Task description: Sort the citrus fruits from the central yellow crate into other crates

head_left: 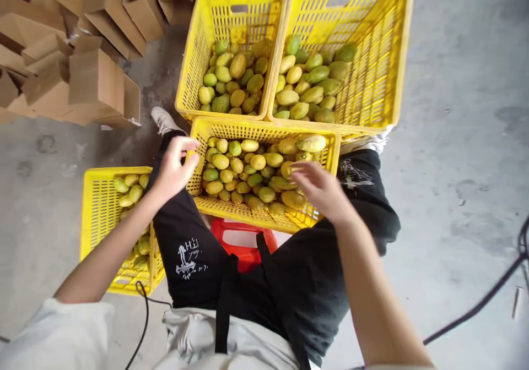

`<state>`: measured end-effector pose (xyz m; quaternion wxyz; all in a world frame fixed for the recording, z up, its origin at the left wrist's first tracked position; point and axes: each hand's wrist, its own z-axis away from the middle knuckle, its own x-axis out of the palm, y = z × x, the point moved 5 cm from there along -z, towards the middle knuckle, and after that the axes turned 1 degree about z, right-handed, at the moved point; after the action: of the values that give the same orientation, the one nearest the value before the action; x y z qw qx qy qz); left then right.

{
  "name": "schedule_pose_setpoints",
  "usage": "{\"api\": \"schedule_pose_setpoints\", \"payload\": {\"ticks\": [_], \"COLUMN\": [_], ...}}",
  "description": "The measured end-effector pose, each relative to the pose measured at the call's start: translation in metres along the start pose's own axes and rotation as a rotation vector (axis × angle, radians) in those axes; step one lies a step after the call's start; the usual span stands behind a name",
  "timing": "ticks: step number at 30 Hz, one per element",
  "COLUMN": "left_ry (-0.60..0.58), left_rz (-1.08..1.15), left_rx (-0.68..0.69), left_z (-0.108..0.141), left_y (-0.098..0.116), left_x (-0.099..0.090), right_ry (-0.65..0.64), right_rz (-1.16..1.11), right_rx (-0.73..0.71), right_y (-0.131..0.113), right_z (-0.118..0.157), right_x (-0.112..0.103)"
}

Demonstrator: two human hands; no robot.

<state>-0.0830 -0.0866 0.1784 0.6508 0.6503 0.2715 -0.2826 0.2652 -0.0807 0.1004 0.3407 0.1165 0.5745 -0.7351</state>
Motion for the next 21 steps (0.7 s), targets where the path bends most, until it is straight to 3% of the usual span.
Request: {"api": "schedule_pose_setpoints", "payload": {"ticks": [2, 3, 6, 8, 14, 17, 21], "left_ry": [-0.171, -0.287, -0.556, -0.655, -0.828, -0.902, -0.922], "left_rz": [-0.011, -0.032, -0.131, -0.174, -0.282, -0.301, -0.294], "left_rx": [-0.025, -0.050, -0.157, -0.189, -0.293, -0.392, -0.520], "left_z": [-0.011, -0.016, -0.029, -0.037, -0.050, -0.036, -0.003], "left_y": [-0.014, -0.020, -0.037, -0.044, -0.068, -0.084, -0.097], "left_x": [0.031, 0.051, 0.106, 0.138, 0.219, 0.249, 0.275], "right_ry": [-0.294, -0.374, -0.407, -0.384, -0.316, -0.334, -0.375], "right_rz": [0.158, 0.210, 0.326, 0.389, 0.475, 0.475, 0.459], "right_rx": [0.124, 0.161, 0.221, 0.244, 0.254, 0.203, 0.146], "right_y": [0.007, 0.013, 0.033, 0.047, 0.078, 0.091, 0.101], "right_z": [-0.019, -0.029, -0.053, -0.059, -0.055, -0.056, -0.059], "right_x": [0.053, 0.079, 0.138, 0.164, 0.196, 0.202, 0.204]}}
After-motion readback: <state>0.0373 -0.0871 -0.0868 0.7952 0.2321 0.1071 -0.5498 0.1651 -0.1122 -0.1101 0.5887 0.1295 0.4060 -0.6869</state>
